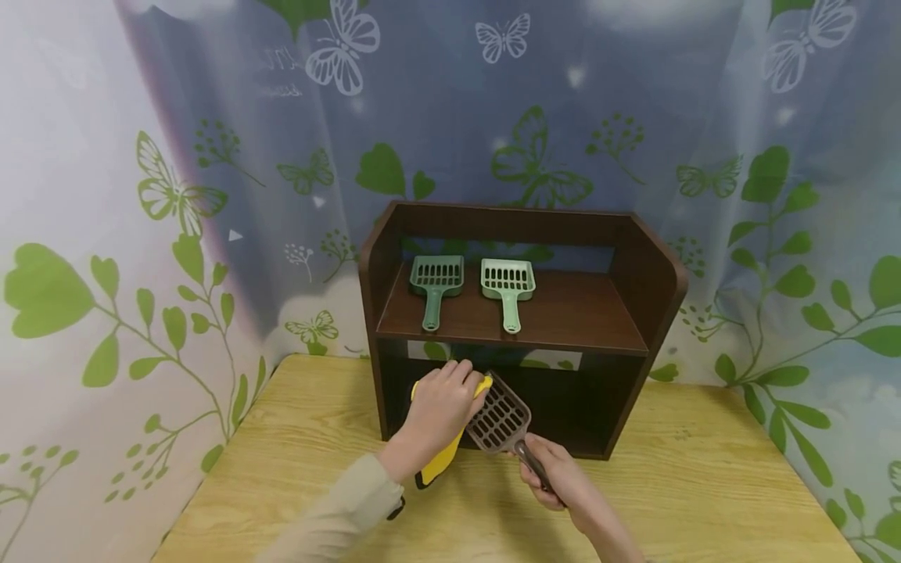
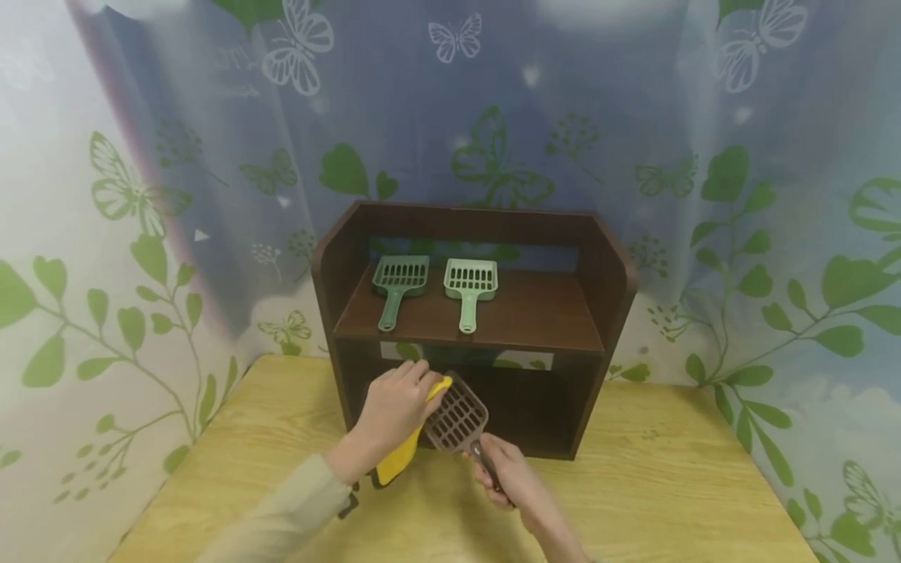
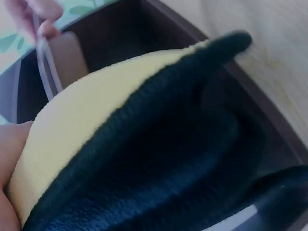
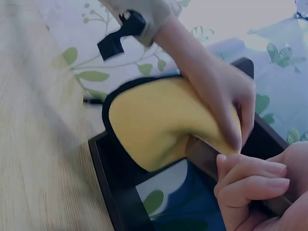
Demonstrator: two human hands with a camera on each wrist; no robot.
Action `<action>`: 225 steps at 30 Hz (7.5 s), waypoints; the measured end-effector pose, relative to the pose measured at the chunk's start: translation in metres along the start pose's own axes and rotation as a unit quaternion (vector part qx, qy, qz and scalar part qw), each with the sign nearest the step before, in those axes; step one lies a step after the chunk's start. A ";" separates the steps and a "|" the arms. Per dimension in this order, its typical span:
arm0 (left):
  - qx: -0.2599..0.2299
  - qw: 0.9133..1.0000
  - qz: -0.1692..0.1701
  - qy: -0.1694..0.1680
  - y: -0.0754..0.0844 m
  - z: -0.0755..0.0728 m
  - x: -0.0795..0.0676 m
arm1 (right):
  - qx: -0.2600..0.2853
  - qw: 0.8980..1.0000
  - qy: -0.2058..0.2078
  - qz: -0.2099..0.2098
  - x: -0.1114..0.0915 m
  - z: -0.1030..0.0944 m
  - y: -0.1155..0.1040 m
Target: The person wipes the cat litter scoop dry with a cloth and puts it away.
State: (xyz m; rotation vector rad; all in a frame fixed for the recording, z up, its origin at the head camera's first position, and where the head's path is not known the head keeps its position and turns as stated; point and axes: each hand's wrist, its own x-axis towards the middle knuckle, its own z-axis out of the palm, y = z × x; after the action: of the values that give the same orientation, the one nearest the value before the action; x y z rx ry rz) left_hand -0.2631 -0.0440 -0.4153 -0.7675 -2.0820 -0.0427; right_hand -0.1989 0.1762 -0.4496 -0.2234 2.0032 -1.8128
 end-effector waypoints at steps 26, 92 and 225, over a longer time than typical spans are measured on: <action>-0.209 0.960 0.018 -0.183 0.027 0.008 -0.002 | -0.016 0.999 0.051 -0.011 0.001 -0.007 -0.002; -0.573 0.720 -0.337 -0.198 -0.036 0.028 -0.021 | 0.020 0.999 -0.020 -0.030 -0.005 0.009 0.011; -0.529 0.680 -0.507 -0.023 0.051 0.030 -0.026 | 0.165 0.965 0.190 -0.074 0.023 0.061 0.018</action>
State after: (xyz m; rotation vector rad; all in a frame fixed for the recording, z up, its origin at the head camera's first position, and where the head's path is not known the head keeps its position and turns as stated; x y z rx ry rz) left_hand -0.2473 -0.0065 -0.4658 -0.0597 -2.1422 -1.9830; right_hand -0.1914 0.1138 -0.4748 0.0876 1.9171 -2.4018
